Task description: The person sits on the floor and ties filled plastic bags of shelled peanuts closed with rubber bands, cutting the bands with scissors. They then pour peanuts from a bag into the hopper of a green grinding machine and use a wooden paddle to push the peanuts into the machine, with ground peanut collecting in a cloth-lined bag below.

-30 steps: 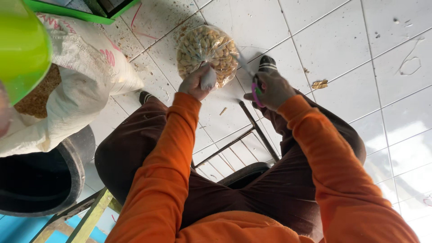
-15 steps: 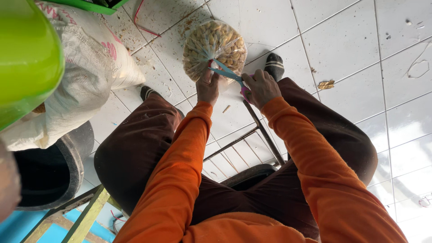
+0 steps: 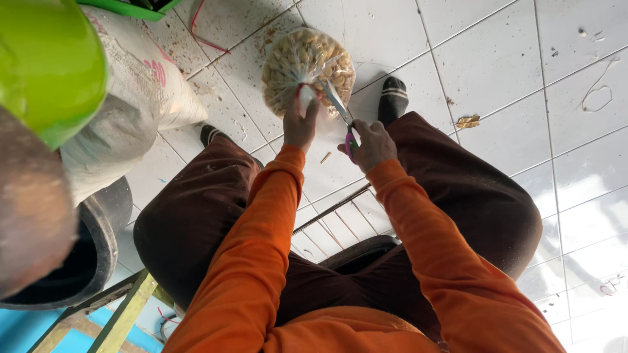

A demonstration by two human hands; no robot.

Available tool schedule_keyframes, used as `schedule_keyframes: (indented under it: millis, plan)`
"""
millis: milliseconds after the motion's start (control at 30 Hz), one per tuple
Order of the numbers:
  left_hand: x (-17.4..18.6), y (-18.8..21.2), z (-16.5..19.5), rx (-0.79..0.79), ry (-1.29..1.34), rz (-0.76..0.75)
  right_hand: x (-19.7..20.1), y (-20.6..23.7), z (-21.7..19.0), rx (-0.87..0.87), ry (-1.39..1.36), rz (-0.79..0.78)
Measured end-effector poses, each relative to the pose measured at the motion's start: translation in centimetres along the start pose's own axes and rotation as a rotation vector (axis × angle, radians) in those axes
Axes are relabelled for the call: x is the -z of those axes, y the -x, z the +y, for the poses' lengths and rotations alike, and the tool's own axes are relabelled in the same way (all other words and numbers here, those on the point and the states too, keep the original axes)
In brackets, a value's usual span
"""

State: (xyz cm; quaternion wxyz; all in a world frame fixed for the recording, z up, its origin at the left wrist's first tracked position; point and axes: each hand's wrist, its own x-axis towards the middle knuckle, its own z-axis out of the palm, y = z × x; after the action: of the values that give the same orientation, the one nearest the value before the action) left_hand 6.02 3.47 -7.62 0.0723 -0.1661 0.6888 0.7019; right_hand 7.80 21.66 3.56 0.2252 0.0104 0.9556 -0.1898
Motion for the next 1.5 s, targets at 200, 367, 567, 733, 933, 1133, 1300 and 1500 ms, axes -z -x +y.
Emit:
schedule_keyframes:
  millis: [200, 367, 567, 733, 933, 1133, 1300, 1500]
  plan:
    - [0.1, -1.4, 0.7, 0.266, 0.490, 0.097, 2.7, -0.5, -0.7, -0.321, -0.823, -0.607]
    - [2.0, -1.2, 0.9, 0.405, 0.714, -0.057, 1.2, 0.1, -1.6, -0.337, -1.376, -0.750]
    - [3.2, -1.1, 0.5, 0.371, 0.703, -0.115, -1.2, 1.0, -1.7, -0.326, -1.524, -0.768]
    - [3.4, -1.1, 0.3, 0.359, 0.736, -0.151, -1.9, 0.8, -2.0, -0.331, -1.591, -0.747]
    - [3.4, -1.1, 0.5, 0.330, 0.693, -0.157, -2.1, 1.2, -3.5, -0.337, -1.662, -0.706]
    - [3.6, -1.0, 0.6, 0.347, 0.696, -0.177, -1.4, 1.3, -4.6, -0.446, -1.685, -0.674]
    - [3.7, -1.2, 0.4, 0.369, 0.680, -0.183, -0.6, 1.3, -4.8, -0.435, -1.640, -0.705]
    - [3.1, -1.1, 0.6, 0.308, 0.647, -0.139, -0.6, 0.7, -5.3, -0.469, -1.571, -0.649]
